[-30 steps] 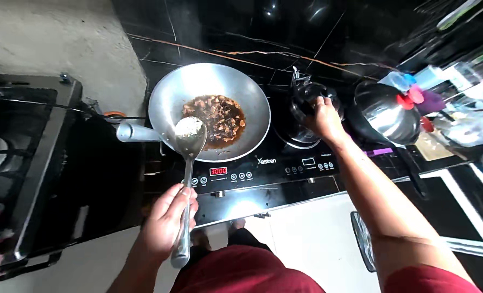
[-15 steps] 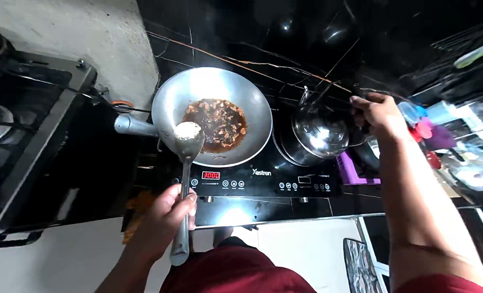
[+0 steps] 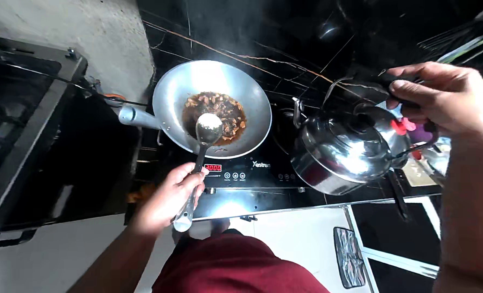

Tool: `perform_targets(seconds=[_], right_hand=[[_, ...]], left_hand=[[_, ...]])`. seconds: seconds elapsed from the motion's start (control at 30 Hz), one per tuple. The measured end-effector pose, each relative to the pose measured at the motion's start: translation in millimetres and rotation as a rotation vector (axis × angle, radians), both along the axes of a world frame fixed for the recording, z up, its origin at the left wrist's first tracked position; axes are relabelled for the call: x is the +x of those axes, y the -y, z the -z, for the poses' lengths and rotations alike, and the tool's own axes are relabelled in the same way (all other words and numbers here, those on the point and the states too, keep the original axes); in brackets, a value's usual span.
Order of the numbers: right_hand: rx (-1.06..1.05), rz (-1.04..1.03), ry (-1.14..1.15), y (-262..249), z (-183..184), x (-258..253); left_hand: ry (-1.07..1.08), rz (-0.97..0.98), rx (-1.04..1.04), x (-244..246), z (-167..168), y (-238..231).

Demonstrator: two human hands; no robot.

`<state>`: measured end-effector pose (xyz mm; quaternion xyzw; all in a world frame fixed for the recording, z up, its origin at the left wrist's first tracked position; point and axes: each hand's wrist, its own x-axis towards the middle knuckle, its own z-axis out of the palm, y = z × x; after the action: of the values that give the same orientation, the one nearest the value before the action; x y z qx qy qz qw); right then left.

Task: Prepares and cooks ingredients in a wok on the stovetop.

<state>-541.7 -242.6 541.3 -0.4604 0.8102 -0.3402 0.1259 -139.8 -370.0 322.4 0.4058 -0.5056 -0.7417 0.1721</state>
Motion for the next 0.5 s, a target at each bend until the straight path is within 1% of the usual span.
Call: perform_targets(seconds=[0.13, 0.23, 0.4, 0.5], right_hand=[[0.042, -0.05, 0.007, -4, -2, 22], [0.105, -0.086, -0.002, 0, 1, 43], [0.208, -0.233, -0.063, 13, 9, 75], [0.258, -0.275, -0.075, 22, 6, 93]], left_hand=[[-0.028, 0.069, -0.004, 11, 6, 5], [-0.043, 0.052, -0.01, 22, 8, 6], [-0.006, 0.02, -0.013, 34, 15, 12], [0.07, 0.084, -0.051, 29, 10, 23]])
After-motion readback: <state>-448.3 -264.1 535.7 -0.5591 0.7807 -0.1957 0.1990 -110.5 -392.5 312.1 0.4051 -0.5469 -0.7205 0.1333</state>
